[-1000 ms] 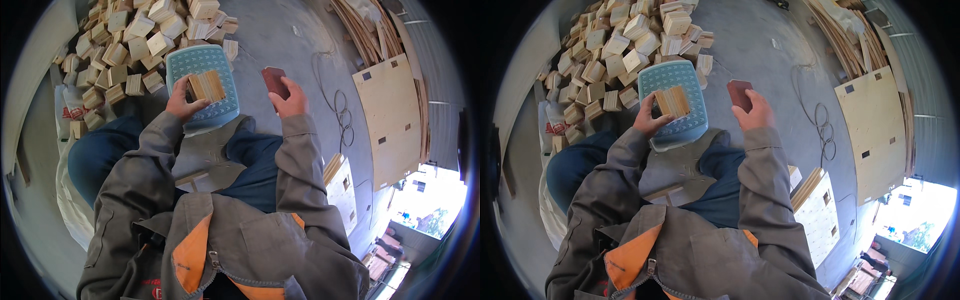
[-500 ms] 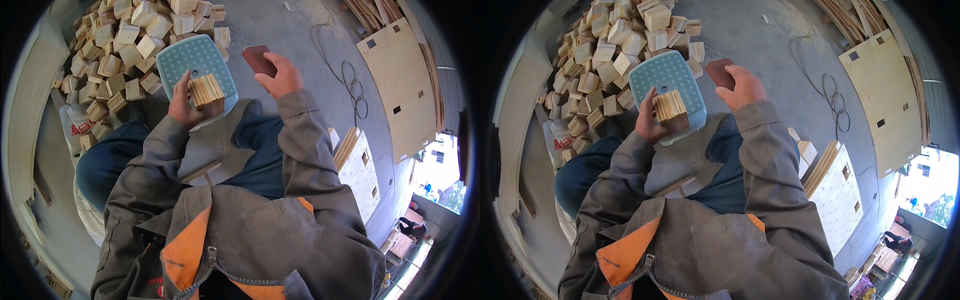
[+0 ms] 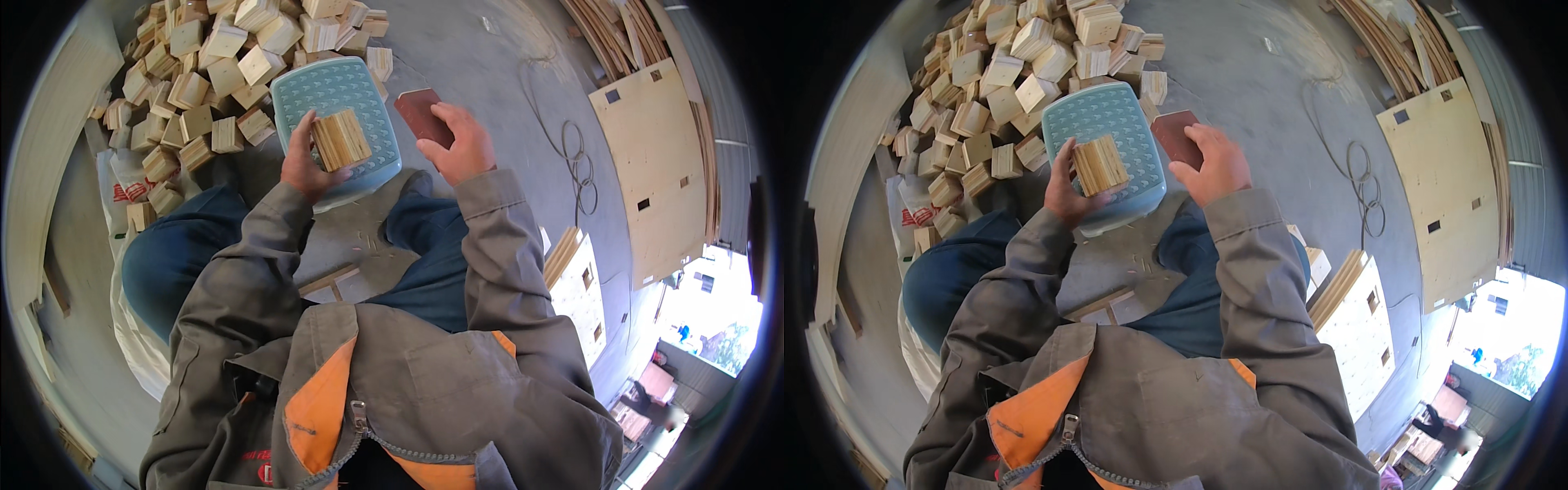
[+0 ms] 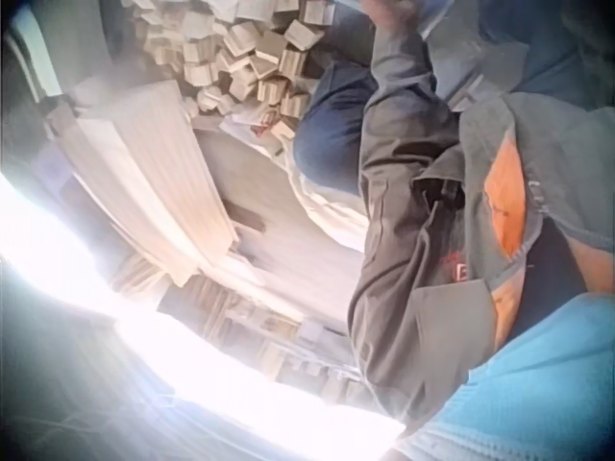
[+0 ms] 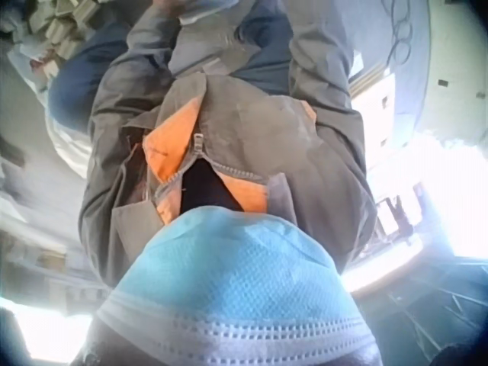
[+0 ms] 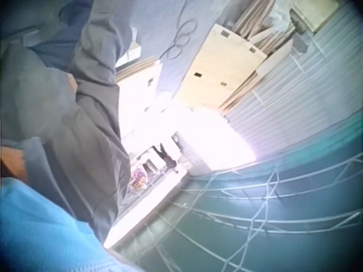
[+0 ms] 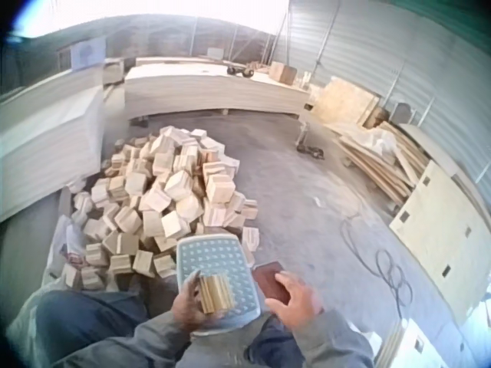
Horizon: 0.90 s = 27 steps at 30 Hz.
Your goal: The person sits on the floor and sands small wooden blocks using a sanding block. They repeatedly pick up blocks, sand the edges and faces, and place them back into a pile.
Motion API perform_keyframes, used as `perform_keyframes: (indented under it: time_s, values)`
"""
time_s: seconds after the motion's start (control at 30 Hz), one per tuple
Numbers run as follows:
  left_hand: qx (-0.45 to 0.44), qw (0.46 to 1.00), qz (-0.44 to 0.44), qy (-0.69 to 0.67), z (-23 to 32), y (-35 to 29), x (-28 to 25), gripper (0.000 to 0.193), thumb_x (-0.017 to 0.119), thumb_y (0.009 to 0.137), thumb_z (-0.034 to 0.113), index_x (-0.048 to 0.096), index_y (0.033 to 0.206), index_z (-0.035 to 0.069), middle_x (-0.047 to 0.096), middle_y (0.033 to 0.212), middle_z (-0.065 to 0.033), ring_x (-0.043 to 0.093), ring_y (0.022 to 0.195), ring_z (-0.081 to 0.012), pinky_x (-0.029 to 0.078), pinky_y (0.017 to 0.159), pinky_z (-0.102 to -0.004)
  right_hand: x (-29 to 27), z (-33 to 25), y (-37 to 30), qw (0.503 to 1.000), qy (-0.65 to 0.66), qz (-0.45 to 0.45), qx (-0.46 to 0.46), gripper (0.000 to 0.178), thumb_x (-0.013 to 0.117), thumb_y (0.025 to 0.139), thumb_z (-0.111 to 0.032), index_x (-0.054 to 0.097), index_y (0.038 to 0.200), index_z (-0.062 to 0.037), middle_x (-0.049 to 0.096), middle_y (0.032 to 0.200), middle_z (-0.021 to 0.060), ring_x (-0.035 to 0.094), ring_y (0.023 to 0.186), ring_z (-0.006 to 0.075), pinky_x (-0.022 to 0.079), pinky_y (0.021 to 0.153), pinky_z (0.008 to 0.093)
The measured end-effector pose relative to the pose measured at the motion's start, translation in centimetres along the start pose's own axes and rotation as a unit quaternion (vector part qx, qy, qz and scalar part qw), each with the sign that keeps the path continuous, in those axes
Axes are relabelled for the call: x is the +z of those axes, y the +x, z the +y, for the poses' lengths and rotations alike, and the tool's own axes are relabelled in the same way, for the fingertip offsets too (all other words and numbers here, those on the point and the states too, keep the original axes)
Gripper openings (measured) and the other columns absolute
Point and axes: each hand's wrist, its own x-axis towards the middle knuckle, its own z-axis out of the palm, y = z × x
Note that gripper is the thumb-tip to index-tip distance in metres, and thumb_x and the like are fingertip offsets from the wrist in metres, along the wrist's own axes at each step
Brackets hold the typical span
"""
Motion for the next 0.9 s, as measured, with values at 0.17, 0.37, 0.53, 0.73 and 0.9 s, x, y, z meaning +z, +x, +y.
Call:
perform_keyframes:
  time_s: [0.17,0.37,0.53,0.73,0.9]
  values:
    - [-0.052,0.998,-0.023,0.001,1.8,0.2,-0.3,0.134,0.104,0.064,0.023,0.022,0.169,0.013,0.044,0.162,-0.0188,0.045,0.152,-0.0346,0.042,0.122,-0.0551,1.3,-0.8,-0.2,0.999,-0.011,-0.037,-0.017,0.063,0.088,0.082,-0.022,0.067,0.138,-0.0015,0.066,0.144,0.0237,0.063,0.133,0.0401,0.049,0.114,0.0469]
    - [-0.004,0.991,-0.019,0.129,3.9,0.6,-1.9,0.118,0.103,0.064,0.032,0.040,0.160,0.009,0.050,0.151,-0.0211,0.053,0.142,-0.0399,0.047,0.119,-0.0459,2.3,-1.6,0.4,0.998,-0.010,-0.049,-0.031,0.064,0.088,0.082,-0.022,0.066,0.139,-0.0018,0.065,0.146,0.0232,0.062,0.134,0.0401,0.049,0.115,0.0465]
    - [-0.015,0.983,-0.050,0.177,6.6,1.5,-2.1,0.108,0.102,0.062,0.028,0.049,0.155,0.011,0.053,0.149,-0.0207,0.055,0.139,-0.0405,0.049,0.116,-0.0461,2.6,-1.7,0.5,0.998,-0.014,-0.061,-0.017,0.067,0.087,0.083,-0.028,0.066,0.141,-0.0026,0.062,0.150,0.0211,0.061,0.133,0.0406,0.048,0.114,0.0477]
    - [-0.017,0.979,-0.055,0.198,6.5,1.7,-1.8,0.101,0.100,0.064,0.024,0.052,0.152,0.009,0.053,0.149,-0.0210,0.057,0.136,-0.0402,0.051,0.115,-0.0458,2.7,-1.2,0.3,0.998,-0.015,-0.063,-0.016,0.067,0.087,0.083,-0.028,0.066,0.141,-0.0037,0.062,0.150,0.0200,0.061,0.132,0.0399,0.048,0.114,0.0473]
    - [0.022,0.978,-0.052,0.202,5.5,1.3,-1.6,0.096,0.099,0.064,0.019,0.055,0.150,0.009,0.053,0.150,-0.0209,0.057,0.138,-0.0397,0.050,0.116,-0.0455,2.7,-1.3,0.4,0.997,-0.017,-0.070,-0.007,0.065,0.085,0.084,-0.029,0.066,0.141,-0.0044,0.062,0.151,0.0182,0.061,0.132,0.0395,0.048,0.114,0.0467]
